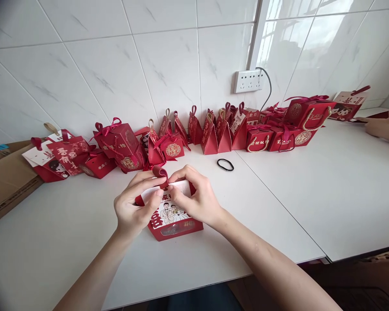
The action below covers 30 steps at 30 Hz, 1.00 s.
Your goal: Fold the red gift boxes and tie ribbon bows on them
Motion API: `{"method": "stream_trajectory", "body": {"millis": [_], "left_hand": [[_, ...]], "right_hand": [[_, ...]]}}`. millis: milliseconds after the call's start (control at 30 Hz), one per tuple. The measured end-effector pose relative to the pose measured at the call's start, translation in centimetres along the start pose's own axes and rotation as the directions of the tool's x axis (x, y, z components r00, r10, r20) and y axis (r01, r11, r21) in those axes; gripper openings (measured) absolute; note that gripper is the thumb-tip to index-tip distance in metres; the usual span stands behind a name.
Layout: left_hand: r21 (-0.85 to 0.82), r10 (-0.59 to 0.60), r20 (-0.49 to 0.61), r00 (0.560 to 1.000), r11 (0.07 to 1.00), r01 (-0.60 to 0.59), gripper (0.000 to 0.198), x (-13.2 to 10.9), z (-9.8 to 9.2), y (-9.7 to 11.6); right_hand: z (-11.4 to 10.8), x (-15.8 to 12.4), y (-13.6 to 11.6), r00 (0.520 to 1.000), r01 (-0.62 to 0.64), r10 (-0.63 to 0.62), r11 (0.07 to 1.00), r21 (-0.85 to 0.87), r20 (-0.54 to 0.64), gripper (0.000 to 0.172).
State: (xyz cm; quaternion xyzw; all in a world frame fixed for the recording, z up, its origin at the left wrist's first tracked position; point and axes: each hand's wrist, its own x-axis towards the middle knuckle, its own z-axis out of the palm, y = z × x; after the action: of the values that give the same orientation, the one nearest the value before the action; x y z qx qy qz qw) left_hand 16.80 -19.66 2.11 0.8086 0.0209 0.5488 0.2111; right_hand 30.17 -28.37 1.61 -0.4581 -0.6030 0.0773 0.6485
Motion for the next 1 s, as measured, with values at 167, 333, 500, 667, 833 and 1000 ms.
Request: {"method": "stream_trajectory", "body": {"millis": [167,333,500,667,833,1000], "left_hand": [[-0.004,-0.015,-0.006,1.000,1.000,0.015,0.025,0.07,0.11,0.17],[-0.030,-0.038,-0.007,0.999,0.999,0.038,0.024,0.17,0.12,0.15],[-0.048,-0.046,0.001,0.999,0.998,0.046,0.026,0.15,0.14,0.08],[-0.027,-0.033,-0.010,0.999,0.999,0.033,0.029,0.21,0.21,0.32],[-0.040,-0.044,0.002,0.999,0.998,0.045,0.026,0.33,0.15,0.28],[-0.049,-0.053,0.017,0.998,0.997,0.053,0.024,0.33,0.05,0.10]], "right_hand": [[0.00,0.06,0.13,1.000,0.028,-0.028,1.000,0.005,0.002,0.006],[0.03,-0.08,0.13,1.000,0.001,-0.001,1.000,0.001,0.003,0.003],[0.03,-0.13,0.24,1.000,-0.008,0.008,1.000,-0.010,-0.003,0.002],[0.05,-0.04,0.28,1.000,-0.007,0.007,1.000,0.004,0.002,0.004],[0.12,-0.01,0.21,1.000,-0.015,0.015,1.000,0.007,-0.012,0.004],[-0.15,0.10,0.24,1.000,0.000,0.000,1.000,0.028,0.013,0.006]]}}
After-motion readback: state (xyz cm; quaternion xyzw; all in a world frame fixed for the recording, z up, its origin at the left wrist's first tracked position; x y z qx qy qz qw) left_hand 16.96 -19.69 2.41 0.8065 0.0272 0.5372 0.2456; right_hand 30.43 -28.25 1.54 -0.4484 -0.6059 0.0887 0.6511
